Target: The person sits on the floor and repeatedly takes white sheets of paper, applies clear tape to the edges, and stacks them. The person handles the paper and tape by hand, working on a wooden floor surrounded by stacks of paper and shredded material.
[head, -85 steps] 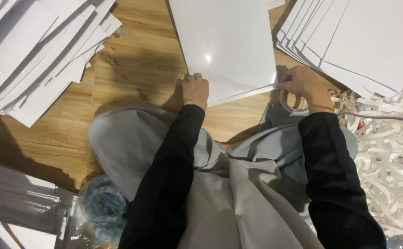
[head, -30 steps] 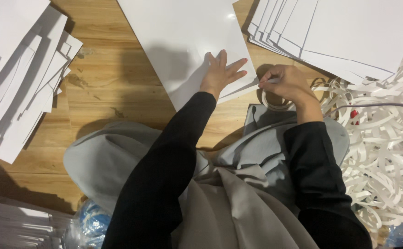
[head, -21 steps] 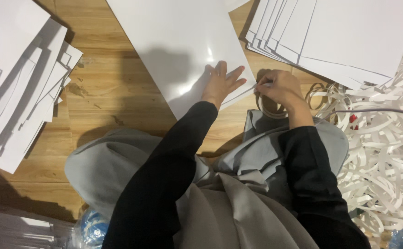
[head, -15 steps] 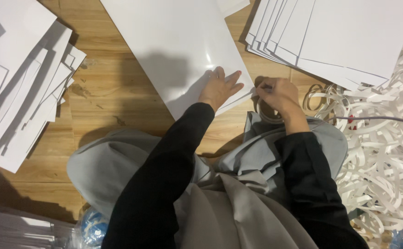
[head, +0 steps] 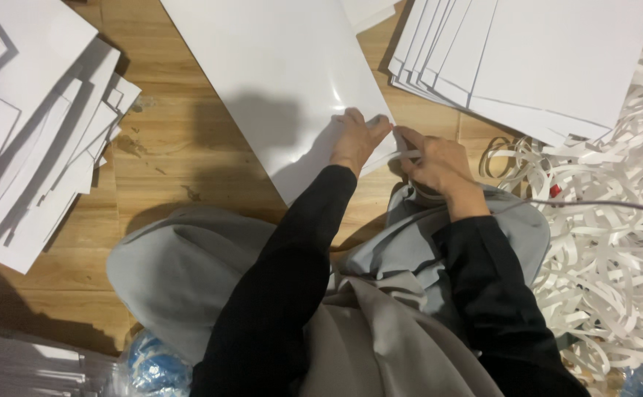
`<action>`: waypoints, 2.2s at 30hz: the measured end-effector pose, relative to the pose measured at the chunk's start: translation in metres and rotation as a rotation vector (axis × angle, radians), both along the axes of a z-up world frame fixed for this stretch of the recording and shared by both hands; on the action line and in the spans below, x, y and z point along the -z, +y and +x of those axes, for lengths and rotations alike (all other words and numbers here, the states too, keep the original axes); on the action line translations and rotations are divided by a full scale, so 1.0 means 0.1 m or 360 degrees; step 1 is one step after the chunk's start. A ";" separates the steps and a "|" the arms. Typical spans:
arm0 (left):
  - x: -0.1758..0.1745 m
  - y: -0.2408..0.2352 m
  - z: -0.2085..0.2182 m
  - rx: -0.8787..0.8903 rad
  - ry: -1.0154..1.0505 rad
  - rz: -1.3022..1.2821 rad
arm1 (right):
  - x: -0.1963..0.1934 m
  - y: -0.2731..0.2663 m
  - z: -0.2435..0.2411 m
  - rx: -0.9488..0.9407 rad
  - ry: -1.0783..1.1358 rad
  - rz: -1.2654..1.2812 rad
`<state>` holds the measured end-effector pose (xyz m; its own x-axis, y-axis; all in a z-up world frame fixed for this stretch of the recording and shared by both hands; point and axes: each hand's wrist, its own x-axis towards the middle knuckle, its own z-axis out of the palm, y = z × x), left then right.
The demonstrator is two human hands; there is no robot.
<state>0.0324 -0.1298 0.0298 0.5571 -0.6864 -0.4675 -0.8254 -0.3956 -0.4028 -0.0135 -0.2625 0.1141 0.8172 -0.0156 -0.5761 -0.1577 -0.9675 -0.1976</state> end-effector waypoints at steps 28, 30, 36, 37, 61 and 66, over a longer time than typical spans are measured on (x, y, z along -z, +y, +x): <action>-0.04 0.06 -0.05 -0.0149 0.0101 -0.0078 | 0.07 -0.24 -0.28 0.0118 -0.0106 0.0179; 0.12 0.09 -0.06 -0.0216 0.0176 -0.0154 | 0.16 -0.33 -0.29 0.0163 -0.0152 0.0316; 0.43 0.52 -0.16 -0.0498 0.0060 -0.0973 | 0.13 -0.28 -0.26 0.0117 -0.0516 0.0640; 0.35 0.60 -0.23 -0.0505 0.0055 -0.0965 | 0.16 -0.29 -0.26 0.0111 -0.0515 0.0649; 0.43 0.84 -0.39 -0.0344 -0.0159 -0.1065 | -0.08 0.65 -1.41 -0.0783 -0.0920 0.0124; 0.24 0.83 -0.40 -0.0571 0.0149 -0.0912 | -0.20 0.75 -1.53 -0.0812 -0.1049 0.0059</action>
<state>-0.0079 -0.0467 0.0062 0.7714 -0.6201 -0.1426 -0.6243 -0.7809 0.0186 -0.1663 -0.1878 0.1340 0.8886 0.4577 0.0299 0.4575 -0.8798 -0.1290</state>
